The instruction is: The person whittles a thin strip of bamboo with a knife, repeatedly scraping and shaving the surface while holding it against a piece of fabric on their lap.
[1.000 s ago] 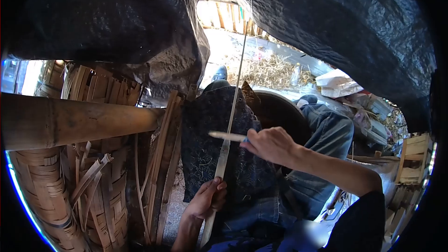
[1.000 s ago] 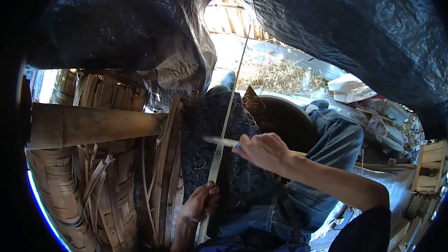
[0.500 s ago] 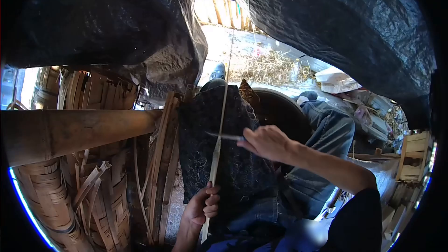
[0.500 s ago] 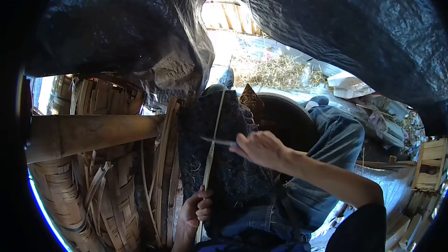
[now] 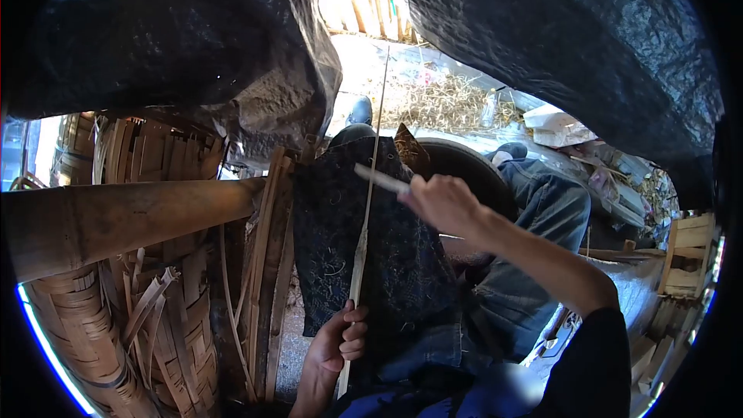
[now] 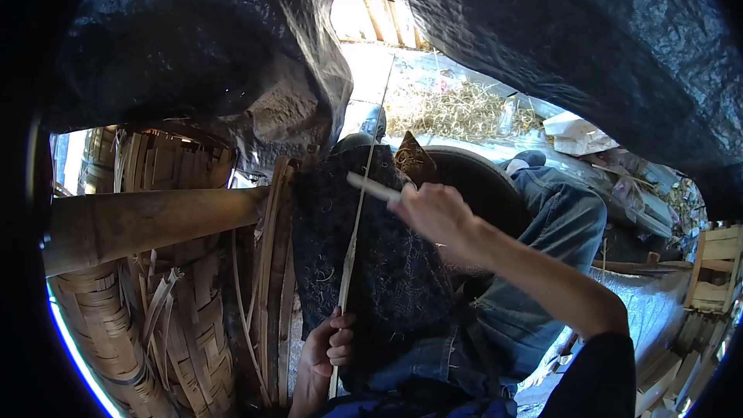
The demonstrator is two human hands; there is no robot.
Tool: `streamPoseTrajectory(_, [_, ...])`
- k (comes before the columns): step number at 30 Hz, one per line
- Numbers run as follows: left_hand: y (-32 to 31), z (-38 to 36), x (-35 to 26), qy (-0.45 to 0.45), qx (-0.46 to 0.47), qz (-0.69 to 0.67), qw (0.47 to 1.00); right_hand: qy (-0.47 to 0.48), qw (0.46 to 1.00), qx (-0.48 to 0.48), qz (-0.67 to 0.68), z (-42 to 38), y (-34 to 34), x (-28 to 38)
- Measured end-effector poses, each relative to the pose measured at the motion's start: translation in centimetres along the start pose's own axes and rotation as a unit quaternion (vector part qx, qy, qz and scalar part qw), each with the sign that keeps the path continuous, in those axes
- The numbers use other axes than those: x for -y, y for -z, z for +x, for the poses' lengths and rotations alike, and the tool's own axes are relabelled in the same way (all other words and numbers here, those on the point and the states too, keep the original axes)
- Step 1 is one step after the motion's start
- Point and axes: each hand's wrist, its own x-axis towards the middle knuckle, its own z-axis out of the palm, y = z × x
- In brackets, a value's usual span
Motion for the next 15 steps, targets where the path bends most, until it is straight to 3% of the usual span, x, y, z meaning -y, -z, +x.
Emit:
streamPoseTrajectory(3, [-0.1,0.0,-0.4,0.000,-0.001,-0.004,1.000,0.025,0.998,-0.004,0.061,-0.1,-0.2,-0.2])
streamPoseTrajectory(5, [0.0,-0.4,-0.2,-0.006,-0.007,-0.009,1.000,0.112,0.980,0.071,0.150,-2.8,0.8,2.4])
streamPoseTrajectory(6, [0.1,-0.4,-0.1,-0.010,-0.010,-0.010,1.000,0.112,0.980,0.072,0.148,-2.4,0.9,2.0])
streamPoseTrajectory(8, [0.1,0.0,-0.2,-0.007,-0.010,-0.011,1.000,0.079,0.978,0.008,0.191,-0.6,0.8,0.7])
streamPoseTrajectory(10, [0.0,0.1,-0.6,0.001,0.034,-0.064,0.997,0.084,0.980,-0.001,0.182,0.5,0.8,0.4])
streamPoseTrajectory(15, [0.3,0.0,-0.3,-0.002,0.023,-0.039,0.999,0.115,0.981,0.069,0.143,-3.6,1.3,1.8])
